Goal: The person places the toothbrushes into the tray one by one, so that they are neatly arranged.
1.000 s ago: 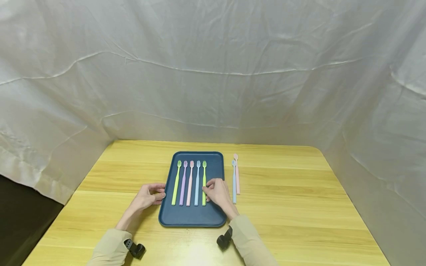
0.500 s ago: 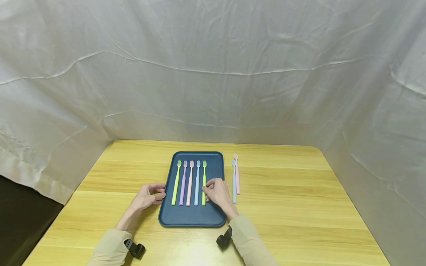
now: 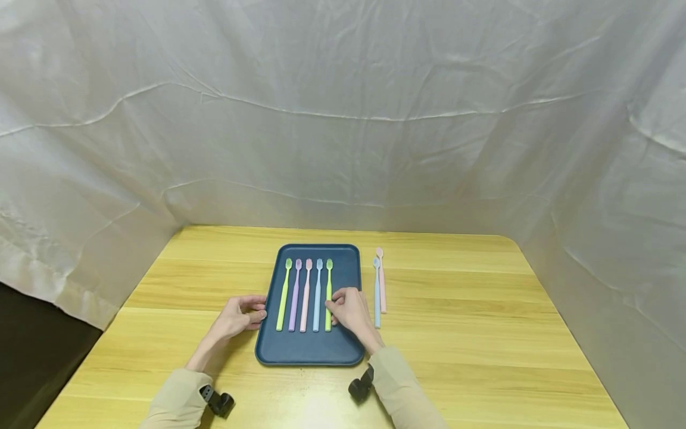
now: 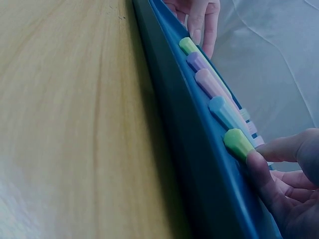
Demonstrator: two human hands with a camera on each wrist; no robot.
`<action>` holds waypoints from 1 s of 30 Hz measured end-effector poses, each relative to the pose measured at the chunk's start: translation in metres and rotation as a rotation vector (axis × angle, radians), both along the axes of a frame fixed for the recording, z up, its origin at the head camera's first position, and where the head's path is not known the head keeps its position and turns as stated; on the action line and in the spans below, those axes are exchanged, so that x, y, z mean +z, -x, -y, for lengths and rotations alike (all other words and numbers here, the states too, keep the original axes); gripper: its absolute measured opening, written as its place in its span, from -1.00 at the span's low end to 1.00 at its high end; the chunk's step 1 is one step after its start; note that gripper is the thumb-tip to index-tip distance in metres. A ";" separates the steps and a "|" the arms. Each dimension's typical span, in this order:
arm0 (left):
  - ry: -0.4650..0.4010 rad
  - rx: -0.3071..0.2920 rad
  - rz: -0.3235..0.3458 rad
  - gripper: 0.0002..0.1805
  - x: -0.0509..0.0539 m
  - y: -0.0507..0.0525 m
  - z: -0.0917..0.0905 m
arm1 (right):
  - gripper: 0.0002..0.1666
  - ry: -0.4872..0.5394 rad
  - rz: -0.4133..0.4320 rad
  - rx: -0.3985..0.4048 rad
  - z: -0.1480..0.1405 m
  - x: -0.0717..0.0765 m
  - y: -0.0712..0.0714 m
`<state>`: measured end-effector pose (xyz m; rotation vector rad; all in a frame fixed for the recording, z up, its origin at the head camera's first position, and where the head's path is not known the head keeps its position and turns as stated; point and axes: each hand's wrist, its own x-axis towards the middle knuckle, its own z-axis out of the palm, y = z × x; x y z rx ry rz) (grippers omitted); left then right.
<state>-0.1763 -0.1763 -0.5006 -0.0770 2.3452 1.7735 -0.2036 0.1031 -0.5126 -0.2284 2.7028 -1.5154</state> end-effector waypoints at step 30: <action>0.001 0.005 0.002 -0.56 0.000 0.000 0.000 | -0.78 0.029 0.010 -0.021 0.001 0.001 -0.001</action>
